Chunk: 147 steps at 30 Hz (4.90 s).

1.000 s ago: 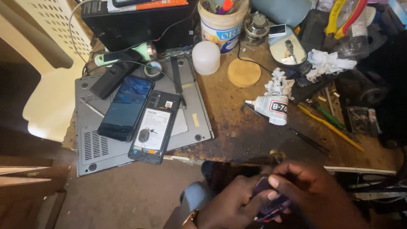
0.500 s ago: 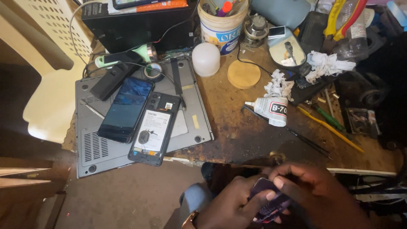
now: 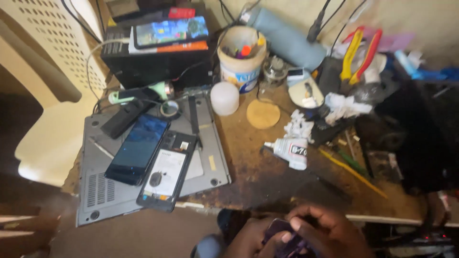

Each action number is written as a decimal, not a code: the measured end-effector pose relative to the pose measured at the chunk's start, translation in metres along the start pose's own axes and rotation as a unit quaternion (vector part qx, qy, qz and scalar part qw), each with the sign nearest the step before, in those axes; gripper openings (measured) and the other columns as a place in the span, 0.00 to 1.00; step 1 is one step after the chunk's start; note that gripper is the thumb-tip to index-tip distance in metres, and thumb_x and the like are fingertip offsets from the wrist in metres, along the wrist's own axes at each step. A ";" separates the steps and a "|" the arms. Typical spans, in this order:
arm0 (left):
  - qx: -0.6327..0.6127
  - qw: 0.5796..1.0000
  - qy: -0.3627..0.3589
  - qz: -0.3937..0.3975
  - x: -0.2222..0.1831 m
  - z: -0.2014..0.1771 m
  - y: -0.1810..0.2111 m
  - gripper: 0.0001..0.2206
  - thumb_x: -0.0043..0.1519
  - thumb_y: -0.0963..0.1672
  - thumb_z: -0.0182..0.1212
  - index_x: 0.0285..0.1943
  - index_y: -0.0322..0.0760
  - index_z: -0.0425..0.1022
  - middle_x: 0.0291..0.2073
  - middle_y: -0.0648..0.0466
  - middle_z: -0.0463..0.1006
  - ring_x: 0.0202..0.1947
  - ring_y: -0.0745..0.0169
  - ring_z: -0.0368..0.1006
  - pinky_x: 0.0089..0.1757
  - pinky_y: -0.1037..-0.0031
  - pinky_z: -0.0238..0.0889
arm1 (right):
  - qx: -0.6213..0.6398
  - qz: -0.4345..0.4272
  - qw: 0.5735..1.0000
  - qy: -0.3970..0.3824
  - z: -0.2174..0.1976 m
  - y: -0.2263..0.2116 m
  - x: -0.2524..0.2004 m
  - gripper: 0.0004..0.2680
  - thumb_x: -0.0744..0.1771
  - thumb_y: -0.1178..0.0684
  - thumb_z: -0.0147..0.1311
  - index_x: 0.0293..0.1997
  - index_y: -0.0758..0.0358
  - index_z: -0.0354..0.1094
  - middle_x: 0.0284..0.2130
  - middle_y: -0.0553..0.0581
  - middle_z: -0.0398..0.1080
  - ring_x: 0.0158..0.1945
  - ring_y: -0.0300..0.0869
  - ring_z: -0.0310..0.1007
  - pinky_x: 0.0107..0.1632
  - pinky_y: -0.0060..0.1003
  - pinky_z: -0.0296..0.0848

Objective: Cleaning the edges of a mobile phone back cover using a small tool on a repair bench.

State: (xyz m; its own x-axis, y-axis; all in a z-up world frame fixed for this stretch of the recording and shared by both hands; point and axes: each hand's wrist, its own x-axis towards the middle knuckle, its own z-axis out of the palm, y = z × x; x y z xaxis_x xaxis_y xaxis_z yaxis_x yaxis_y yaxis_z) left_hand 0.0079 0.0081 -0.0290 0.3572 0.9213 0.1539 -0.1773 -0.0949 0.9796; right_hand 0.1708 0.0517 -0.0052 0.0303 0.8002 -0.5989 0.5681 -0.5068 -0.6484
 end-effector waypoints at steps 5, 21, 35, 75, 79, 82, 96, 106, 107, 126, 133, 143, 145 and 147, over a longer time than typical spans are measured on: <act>-0.014 0.993 0.037 -0.114 0.003 0.007 0.002 0.15 0.56 0.52 0.45 0.39 0.41 0.71 0.32 0.59 0.74 0.35 0.73 0.69 0.36 0.79 0.58 | 0.073 -0.041 0.995 -0.061 -0.009 0.008 0.004 0.06 0.59 0.56 0.55 0.28 0.68 0.76 0.20 0.57 0.72 0.24 0.39 0.67 0.30 0.30 0.63; -0.079 0.988 0.061 -0.120 -0.004 0.011 0.018 0.13 0.58 0.50 0.46 0.35 0.38 0.68 0.26 0.60 0.68 0.31 0.75 0.63 0.33 0.77 0.57 | 0.082 -0.118 0.990 -0.008 0.010 0.001 -0.018 0.07 0.60 0.54 0.51 0.27 0.67 0.74 0.16 0.57 0.68 0.20 0.39 0.66 0.23 0.32 0.64; -0.223 0.966 -0.004 -0.132 -0.011 0.005 -0.016 0.15 0.58 0.50 0.48 0.40 0.32 0.63 0.30 0.46 0.73 0.27 0.59 0.72 0.27 0.78 0.66 | 0.077 -0.119 0.989 -0.033 0.008 0.001 -0.018 0.07 0.60 0.56 0.49 0.29 0.68 0.73 0.14 0.61 0.69 0.15 0.42 0.64 0.19 0.35 0.65; -0.411 0.907 0.093 0.003 -0.010 -0.015 -0.015 0.29 0.58 0.55 0.32 0.61 0.30 0.54 0.53 0.43 0.64 0.48 0.56 0.65 0.49 0.63 0.60 | 0.045 -0.159 0.985 -0.052 0.002 0.027 0.006 0.08 0.58 0.56 0.51 0.29 0.71 0.75 0.22 0.65 0.79 0.21 0.46 0.72 0.29 0.34 0.67; -0.178 0.980 0.067 0.060 -0.013 -0.007 -0.032 0.16 0.59 0.48 0.50 0.51 0.36 0.61 0.46 0.53 0.68 0.46 0.64 0.65 0.48 0.72 0.61 | 0.043 -0.193 0.980 0.000 -0.001 0.027 0.004 0.07 0.57 0.57 0.52 0.29 0.69 0.73 0.21 0.64 0.79 0.21 0.46 0.75 0.29 0.33 0.70; -0.057 0.994 -0.082 0.046 -0.016 -0.002 -0.017 0.29 0.49 0.51 0.55 0.58 0.36 0.54 0.55 0.49 0.61 0.58 0.57 0.56 0.59 0.69 0.48 | 0.106 -0.216 0.971 -0.003 -0.004 0.031 0.004 0.06 0.59 0.58 0.50 0.30 0.72 0.69 0.24 0.66 0.77 0.25 0.48 0.76 0.31 0.36 0.73; -0.223 0.933 0.251 0.130 0.010 -0.008 -0.025 0.26 0.54 0.49 0.51 0.60 0.36 0.53 0.50 0.44 0.65 0.47 0.57 0.63 0.48 0.69 0.55 | -0.186 -0.471 0.862 -0.016 -0.060 0.020 0.020 0.13 0.62 0.39 0.34 0.22 0.48 0.64 0.18 0.43 0.68 0.23 0.34 0.66 0.29 0.29 0.62; -0.190 0.972 -0.064 -0.121 0.003 0.012 -0.024 0.18 0.51 0.38 0.59 0.50 0.24 0.64 0.45 0.45 0.70 0.26 0.63 0.70 0.29 0.77 0.69 | -0.206 -0.495 0.844 -0.030 -0.059 -0.007 0.001 0.05 0.62 0.54 0.40 0.24 0.55 0.60 0.26 0.48 0.61 0.30 0.37 0.63 0.33 0.32 0.60; -0.199 0.966 -0.106 -0.125 0.003 0.017 -0.022 0.18 0.54 0.40 0.57 0.53 0.28 0.63 0.43 0.52 0.70 0.33 0.69 0.67 0.36 0.81 0.63 | -0.162 -0.500 0.850 -0.033 -0.054 -0.009 0.000 0.04 0.62 0.55 0.40 0.24 0.56 0.59 0.27 0.49 0.61 0.31 0.36 0.63 0.33 0.30 0.61; -0.385 0.893 0.231 -0.042 0.001 -0.003 -0.064 0.21 0.48 0.36 0.53 0.52 0.30 0.62 0.38 0.47 0.71 0.36 0.61 0.66 0.39 0.76 0.59 | -0.060 -0.423 0.903 0.042 0.002 0.011 -0.018 0.10 0.61 0.44 0.40 0.20 0.55 0.64 0.42 0.48 0.69 0.29 0.32 0.69 0.28 0.29 0.66; -0.472 0.876 0.088 0.050 -0.008 -0.001 -0.038 0.32 0.60 0.46 0.42 0.67 0.67 0.26 0.44 0.43 0.61 0.33 0.64 0.63 0.36 0.76 0.64 | -0.165 -0.567 0.793 0.148 0.055 0.033 -0.029 0.06 0.62 0.55 0.39 0.26 0.57 0.62 0.46 0.50 0.65 0.46 0.42 0.65 0.46 0.30 0.60; -0.615 0.784 0.034 0.082 -0.008 -0.012 -0.013 0.34 0.55 0.56 0.38 0.69 0.39 0.39 0.40 0.33 0.64 0.31 0.50 0.66 0.39 0.65 0.62 | -0.206 -0.508 0.834 -0.067 0.058 0.067 -0.014 0.12 0.63 0.46 0.33 0.35 0.48 0.68 0.32 0.40 0.69 0.37 0.30 0.69 0.51 0.29 0.53; -0.633 0.770 0.025 0.078 -0.010 -0.014 -0.014 0.37 0.54 0.58 0.35 0.70 0.39 0.40 0.41 0.32 0.63 0.32 0.47 0.66 0.39 0.62 0.62 | -0.213 -0.453 0.844 -0.191 0.060 0.069 -0.014 0.16 0.64 0.43 0.29 0.45 0.46 0.69 0.46 0.41 0.69 0.49 0.30 0.67 0.53 0.27 0.53; -0.634 0.769 0.002 0.075 -0.009 -0.015 -0.008 0.36 0.54 0.58 0.34 0.70 0.41 0.38 0.42 0.26 0.64 0.33 0.41 0.68 0.40 0.62 0.62 | -0.112 -0.430 0.893 0.063 0.065 0.034 -0.056 0.18 0.62 0.38 0.35 0.20 0.47 0.76 0.22 0.36 0.79 0.27 0.28 0.76 0.42 0.27 0.65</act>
State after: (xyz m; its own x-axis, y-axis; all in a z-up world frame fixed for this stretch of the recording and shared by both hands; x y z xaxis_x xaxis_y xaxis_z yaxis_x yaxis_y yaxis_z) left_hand -0.0074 0.0064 -0.0405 0.2429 0.9373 0.2501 -0.9697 0.2418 0.0354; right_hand 0.1347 -0.0309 -0.0245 -0.4126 0.8996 0.1433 0.5755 0.3794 -0.7245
